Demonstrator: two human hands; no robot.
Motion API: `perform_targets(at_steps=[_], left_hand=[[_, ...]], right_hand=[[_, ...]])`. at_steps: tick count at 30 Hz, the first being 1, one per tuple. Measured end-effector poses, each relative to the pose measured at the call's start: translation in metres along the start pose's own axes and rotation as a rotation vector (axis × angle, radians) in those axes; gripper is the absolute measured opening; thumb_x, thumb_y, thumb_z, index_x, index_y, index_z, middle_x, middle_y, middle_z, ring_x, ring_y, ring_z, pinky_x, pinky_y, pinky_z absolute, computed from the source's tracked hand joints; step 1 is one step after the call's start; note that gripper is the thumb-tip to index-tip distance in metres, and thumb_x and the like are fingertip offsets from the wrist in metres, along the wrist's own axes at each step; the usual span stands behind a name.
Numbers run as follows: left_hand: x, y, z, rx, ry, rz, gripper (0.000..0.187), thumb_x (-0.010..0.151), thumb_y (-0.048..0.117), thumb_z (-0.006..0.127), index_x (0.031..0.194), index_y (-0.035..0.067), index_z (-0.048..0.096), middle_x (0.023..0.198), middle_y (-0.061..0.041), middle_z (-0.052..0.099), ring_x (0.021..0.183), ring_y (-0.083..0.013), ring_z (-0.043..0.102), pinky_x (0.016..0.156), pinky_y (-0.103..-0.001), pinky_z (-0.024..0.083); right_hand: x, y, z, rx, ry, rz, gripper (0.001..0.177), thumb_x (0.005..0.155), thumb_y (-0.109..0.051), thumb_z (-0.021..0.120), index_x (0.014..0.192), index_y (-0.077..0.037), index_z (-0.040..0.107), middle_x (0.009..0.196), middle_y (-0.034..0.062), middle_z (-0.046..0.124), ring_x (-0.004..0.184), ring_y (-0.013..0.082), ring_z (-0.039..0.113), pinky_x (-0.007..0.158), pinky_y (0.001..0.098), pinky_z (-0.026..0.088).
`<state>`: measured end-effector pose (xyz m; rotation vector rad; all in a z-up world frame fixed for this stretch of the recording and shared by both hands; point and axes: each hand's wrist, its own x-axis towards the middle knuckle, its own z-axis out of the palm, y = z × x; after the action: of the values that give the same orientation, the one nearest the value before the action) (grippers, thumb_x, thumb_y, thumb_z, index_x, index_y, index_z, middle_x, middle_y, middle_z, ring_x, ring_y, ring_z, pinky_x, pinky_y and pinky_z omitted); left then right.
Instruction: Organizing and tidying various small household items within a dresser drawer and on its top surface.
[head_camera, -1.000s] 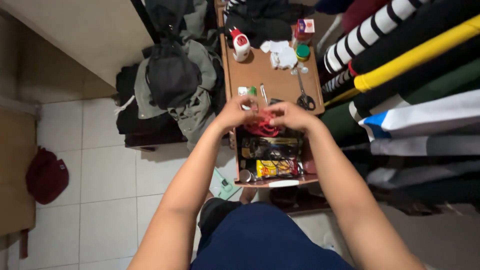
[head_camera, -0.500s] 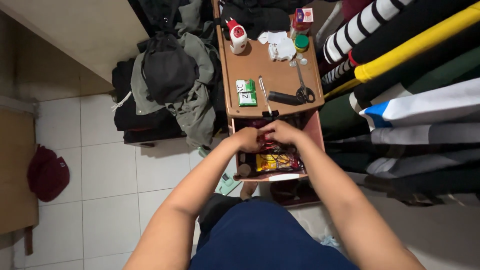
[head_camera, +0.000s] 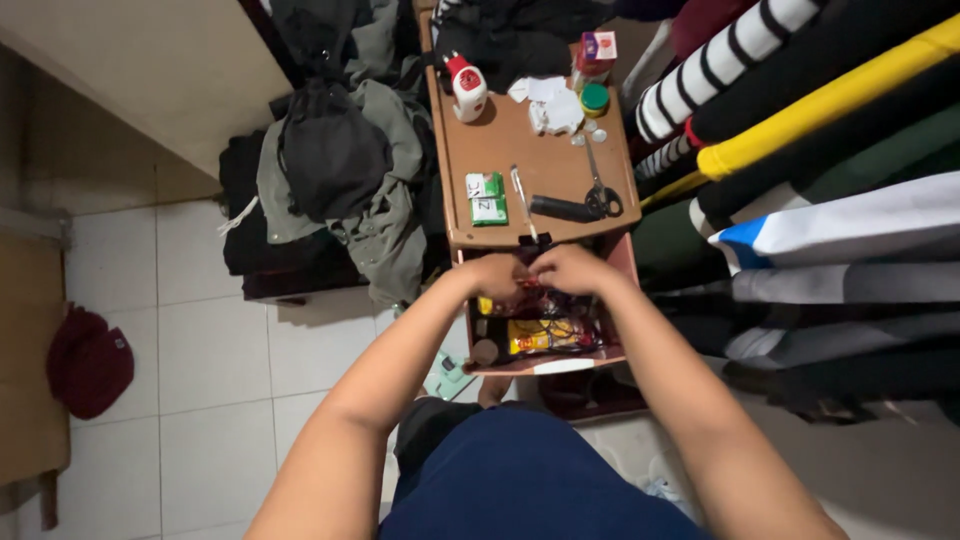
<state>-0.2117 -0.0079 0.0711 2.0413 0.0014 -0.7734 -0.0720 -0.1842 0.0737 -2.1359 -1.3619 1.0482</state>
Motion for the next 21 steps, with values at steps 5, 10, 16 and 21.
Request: perform_targets(at_steps=[5,10,16,21], left_hand=[[0.028,0.042,-0.047,-0.32,0.207,0.155,0.029,0.085,0.016,0.066,0.11,0.005,0.075,0.093,-0.01,0.074,0.077,-0.0204,0.063,0.07,-0.038,0.049],[0.134,0.031,-0.071,-0.792,0.499,0.244,0.03,0.091,0.024,0.061,0.115,0.01,0.072,0.098,0.0,0.073,0.081,-0.0099,0.064,0.073,-0.028,0.052],[0.209,0.029,-0.073,-1.421,0.396,0.141,0.048,0.108,0.054,0.057,0.114,0.006,0.055,0.086,-0.004,0.056,0.071,-0.0186,0.051,0.062,-0.033,0.044],[0.212,0.05,-0.077,-1.272,0.518,-0.109,0.061,0.098,0.067,0.045,0.124,0.012,0.055,0.098,-0.004,0.067,0.085,-0.0194,0.061,0.072,-0.036,0.052]], right_hand=[[-0.019,-0.007,-0.07,0.128,0.31,0.108,0.016,0.088,-0.013,0.069,0.101,-0.007,0.078,0.096,0.0103,0.078,0.089,0.0225,0.075,0.083,0.0357,0.058],[-0.004,0.058,-0.088,0.139,0.819,0.156,0.019,0.09,-0.011,0.066,0.105,-0.005,0.075,0.096,0.0137,0.076,0.09,0.0265,0.075,0.082,0.0384,0.057],[0.01,0.094,-0.08,-0.034,0.923,0.332,0.022,0.09,-0.017,0.066,0.107,-0.007,0.074,0.096,0.0205,0.074,0.091,0.0384,0.072,0.082,0.0459,0.057],[0.021,0.107,-0.077,-0.063,0.92,0.41,0.023,0.085,-0.023,0.072,0.102,-0.009,0.077,0.094,0.0203,0.074,0.092,0.039,0.071,0.084,0.0456,0.056]])
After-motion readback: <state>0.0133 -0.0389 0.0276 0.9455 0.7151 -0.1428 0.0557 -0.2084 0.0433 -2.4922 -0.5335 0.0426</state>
